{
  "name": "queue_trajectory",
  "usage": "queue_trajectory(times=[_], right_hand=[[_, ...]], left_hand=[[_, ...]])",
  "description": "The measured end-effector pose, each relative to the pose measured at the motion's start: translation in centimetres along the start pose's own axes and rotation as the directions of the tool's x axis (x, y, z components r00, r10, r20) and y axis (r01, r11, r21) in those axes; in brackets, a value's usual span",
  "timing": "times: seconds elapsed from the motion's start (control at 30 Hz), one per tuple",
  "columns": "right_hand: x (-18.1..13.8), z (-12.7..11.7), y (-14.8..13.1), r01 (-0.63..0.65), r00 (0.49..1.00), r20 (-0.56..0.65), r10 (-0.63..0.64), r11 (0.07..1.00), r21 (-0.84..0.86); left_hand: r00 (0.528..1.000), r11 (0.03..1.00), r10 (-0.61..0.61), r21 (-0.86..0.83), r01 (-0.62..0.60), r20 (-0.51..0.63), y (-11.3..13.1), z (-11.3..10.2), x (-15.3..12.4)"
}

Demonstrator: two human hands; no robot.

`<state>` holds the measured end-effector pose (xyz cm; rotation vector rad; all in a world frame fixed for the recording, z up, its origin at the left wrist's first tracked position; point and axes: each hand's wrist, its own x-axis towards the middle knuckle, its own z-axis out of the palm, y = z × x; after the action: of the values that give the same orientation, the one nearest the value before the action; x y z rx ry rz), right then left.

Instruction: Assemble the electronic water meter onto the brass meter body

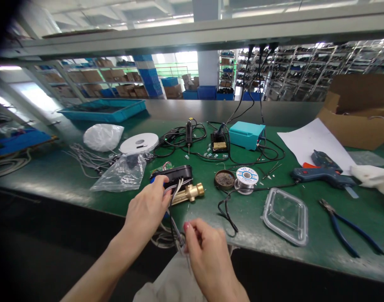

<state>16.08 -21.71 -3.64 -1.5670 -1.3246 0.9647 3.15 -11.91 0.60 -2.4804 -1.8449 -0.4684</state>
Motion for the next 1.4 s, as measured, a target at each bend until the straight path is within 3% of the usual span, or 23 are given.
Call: queue_trajectory(times=[0.1,0.17,0.23,0.3,0.37,0.47,0.67,0.8,0.9,1.1,1.27,1.4], right_hand=[[2.5,0.2,-0.9,0.275,0.942,-0.142,-0.306,0.941,-0.199],[4.6,0.4,-1.7,0.379,0.901,-0.086,-0.425,0.869,-0.318],[6.5,0.7,-2.6,0.4,0.902,0.033,-0.431,0.802,-0.444],[7.9,0.7,-3.2,0.399,0.909,0.112,-0.4,0.762,-0.511],[8.6,0.4,-3.5,0.405,0.909,0.14,-0.394,0.749,-0.524],[8.9,-0.1,-3.6,0.411,0.907,0.164,-0.387,0.735,-0.539],[9.2,-0.1,-3.6,0.404,0.91,0.155,-0.384,0.74,-0.537],[9.6,0.1,-3.4,0.402,0.91,0.138,-0.39,0.757,-0.515],[9.5,0.2,-3.2,0.414,0.904,0.12,-0.41,0.775,-0.478],[8.6,0.6,-3.4,0.464,0.877,0.074,-0.474,0.798,-0.385],[7.7,0.7,-6.1,0.545,0.828,-0.07,-0.556,0.828,-0.129],[7.1,0.2,-8.3,0.526,0.847,-0.211,-0.488,0.825,0.208]], left_hand=[[0.999,0.995,0.023,-0.099,-0.027,-0.041,-0.2,0.0,0.1],[1.0,0.946,-0.019,-0.323,0.021,0.008,-0.6,0.0,0.3],[0.989,0.794,-0.06,-0.595,0.129,0.133,-1.0,0.1,0.7],[0.965,0.609,-0.052,-0.758,0.235,0.258,-1.5,-0.2,1.1],[0.936,0.476,-0.006,-0.822,0.313,0.353,-1.8,-0.8,1.3],[0.898,0.372,0.108,-0.855,0.361,0.426,-2.2,-2.4,1.1],[0.854,0.287,0.248,-0.877,0.385,0.457,-4.2,-5.9,0.8],[0.86,0.155,0.314,-0.915,0.372,0.403,-5.7,-6.8,1.0],[0.894,0.062,0.269,-0.933,0.355,0.358,-6.1,-6.2,1.2],[0.989,0.235,0.095,-0.968,0.091,0.116,-5.1,-5.4,2.1],[0.989,0.496,0.141,-0.862,-0.107,-0.042,-4.0,-7.0,2.6],[0.967,0.622,0.248,-0.757,-0.203,-0.056,-3.2,-7.6,2.1]])
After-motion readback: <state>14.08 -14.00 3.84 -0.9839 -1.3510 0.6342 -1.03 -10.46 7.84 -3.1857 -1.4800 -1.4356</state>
